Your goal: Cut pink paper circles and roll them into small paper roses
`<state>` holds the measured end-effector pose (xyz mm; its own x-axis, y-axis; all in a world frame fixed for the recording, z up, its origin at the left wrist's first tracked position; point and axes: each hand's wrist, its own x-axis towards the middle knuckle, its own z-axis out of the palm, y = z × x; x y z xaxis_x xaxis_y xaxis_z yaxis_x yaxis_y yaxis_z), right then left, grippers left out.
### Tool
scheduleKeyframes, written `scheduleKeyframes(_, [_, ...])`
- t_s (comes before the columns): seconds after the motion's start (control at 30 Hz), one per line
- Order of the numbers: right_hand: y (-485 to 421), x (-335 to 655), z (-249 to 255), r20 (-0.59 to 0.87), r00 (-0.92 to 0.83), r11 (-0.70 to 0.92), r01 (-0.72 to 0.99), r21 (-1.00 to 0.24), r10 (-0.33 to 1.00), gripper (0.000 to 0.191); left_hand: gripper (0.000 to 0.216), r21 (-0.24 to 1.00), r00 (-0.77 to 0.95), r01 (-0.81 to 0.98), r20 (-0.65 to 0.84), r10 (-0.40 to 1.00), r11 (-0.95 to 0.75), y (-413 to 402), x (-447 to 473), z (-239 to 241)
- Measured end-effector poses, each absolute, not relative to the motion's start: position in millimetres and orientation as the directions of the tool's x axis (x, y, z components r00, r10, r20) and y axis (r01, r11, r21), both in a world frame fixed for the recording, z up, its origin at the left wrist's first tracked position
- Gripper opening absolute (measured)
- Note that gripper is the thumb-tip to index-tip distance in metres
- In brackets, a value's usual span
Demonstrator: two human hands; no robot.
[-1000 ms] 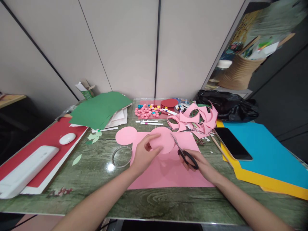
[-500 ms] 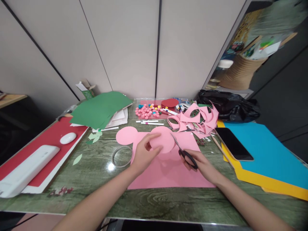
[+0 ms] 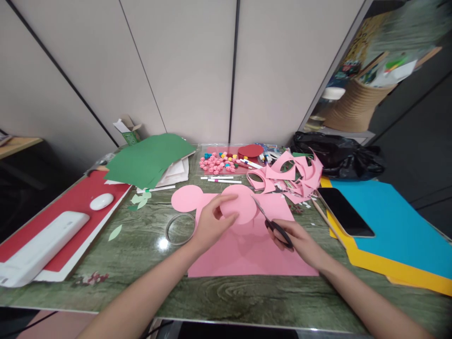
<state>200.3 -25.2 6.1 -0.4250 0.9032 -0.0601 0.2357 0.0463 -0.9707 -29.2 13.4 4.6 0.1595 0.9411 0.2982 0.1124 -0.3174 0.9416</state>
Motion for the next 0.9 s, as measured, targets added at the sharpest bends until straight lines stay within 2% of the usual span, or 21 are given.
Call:
scheduleKeyframes(0.2, [-25, 200, 7, -0.049, -0.416, 0.059, 0.244, -0.968, 0.908, 0.034, 0.019, 0.935, 0.143, 0.187, 0.278, 0.950, -0.302, 13, -30, 6])
scheduleKeyframes(0.33, [-26, 199, 7, -0.049, -0.405, 0.053, 0.236, -0.970, 0.913, 0.033, 0.027, 0.953, 0.109, 0.146, 0.249, 0.962, -0.264, 9, -27, 6])
scheduleKeyframes(0.5, [-27, 197, 3, -0.045, -0.399, 0.051, 0.226, -0.973, 0.916, 0.031, 0.034, 0.952, 0.076, 0.179, 0.240, 0.968, -0.250, 5, -21, 8])
scheduleKeyframes(0.9, [-29, 196, -1, 0.019, -0.384, 0.104, 0.200, -0.974, 0.923, 0.036, 0.035, 0.961, 0.172, 0.140, 0.215, 0.961, -0.240, 2, -20, 5])
